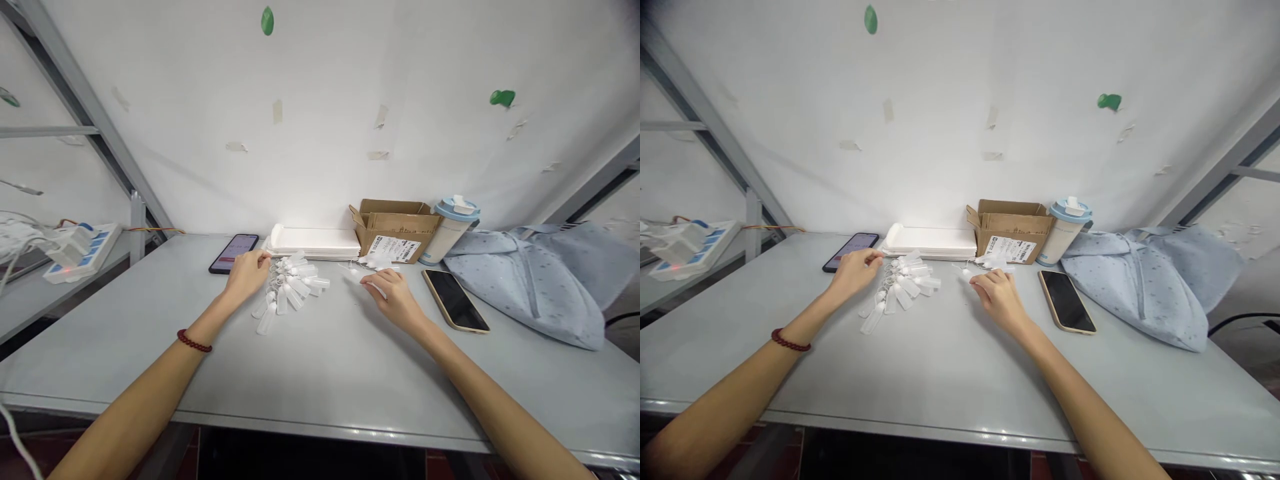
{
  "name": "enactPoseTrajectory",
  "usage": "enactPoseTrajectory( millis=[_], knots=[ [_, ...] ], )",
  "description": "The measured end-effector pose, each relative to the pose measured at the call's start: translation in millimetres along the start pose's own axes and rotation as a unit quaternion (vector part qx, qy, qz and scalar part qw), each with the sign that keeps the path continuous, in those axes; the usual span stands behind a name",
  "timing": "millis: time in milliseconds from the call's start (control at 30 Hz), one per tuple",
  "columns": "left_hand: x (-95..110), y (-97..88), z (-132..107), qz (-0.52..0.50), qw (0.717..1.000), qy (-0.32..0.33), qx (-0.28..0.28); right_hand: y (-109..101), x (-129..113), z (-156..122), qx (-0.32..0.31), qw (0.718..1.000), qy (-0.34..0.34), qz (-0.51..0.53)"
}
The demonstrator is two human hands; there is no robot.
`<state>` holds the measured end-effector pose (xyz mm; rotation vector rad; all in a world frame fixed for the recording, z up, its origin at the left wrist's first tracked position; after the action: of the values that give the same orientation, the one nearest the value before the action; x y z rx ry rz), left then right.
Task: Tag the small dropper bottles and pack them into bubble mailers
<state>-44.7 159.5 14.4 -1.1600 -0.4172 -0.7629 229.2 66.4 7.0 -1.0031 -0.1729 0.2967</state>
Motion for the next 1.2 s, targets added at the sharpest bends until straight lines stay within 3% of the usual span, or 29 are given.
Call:
enactPoseTrajectory(
  millis=[133, 267, 433, 600, 767, 933, 1200],
  knots=[
    [19, 2.9, -8, -0.031, 0.999, 0.036, 0.000, -9, 6, 0, 0.025, 0.998, 0.042, 0.031],
    [53, 4.7, -25, -0.096, 0.989, 0.112, 0.003, -11, 1, -1, 0.020, 0.993, 0.058, 0.105],
    [86, 17.8, -45, -0.127, 0.974, 0.179, -0.051, -9, -10, -4, -0.009, 0.985, 0.070, 0.155],
    [77, 16.1, -41, -0.144, 0.979, 0.135, -0.052, -6, -10, -6, -0.042, 0.970, 0.111, 0.211],
    [76, 33.9, -46, -0.217, 0.965, 0.075, -0.128, -7, -16, -7, -0.071, 0.953, 0.139, 0.258],
    [90, 51.6, -59, -0.221, 0.949, 0.093, -0.205, -6, -26, -8, -0.099, 0.933, 0.145, 0.313],
    [93, 57.0, -65, -0.240, 0.941, 0.094, -0.221, -2, -28, -11, -0.112, 0.923, 0.149, 0.338]
  ],
)
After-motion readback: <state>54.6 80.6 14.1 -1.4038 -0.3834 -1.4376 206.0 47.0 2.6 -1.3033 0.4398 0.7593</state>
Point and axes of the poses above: each hand's wrist, its own z-axis towards the middle knuckle, its own y-axis out of the palm, x = y × z, the point moved 10 cm from there along z, towards the middle knuckle, and after that the axes turned 15 degrees about -z, right-handed, at the moved point
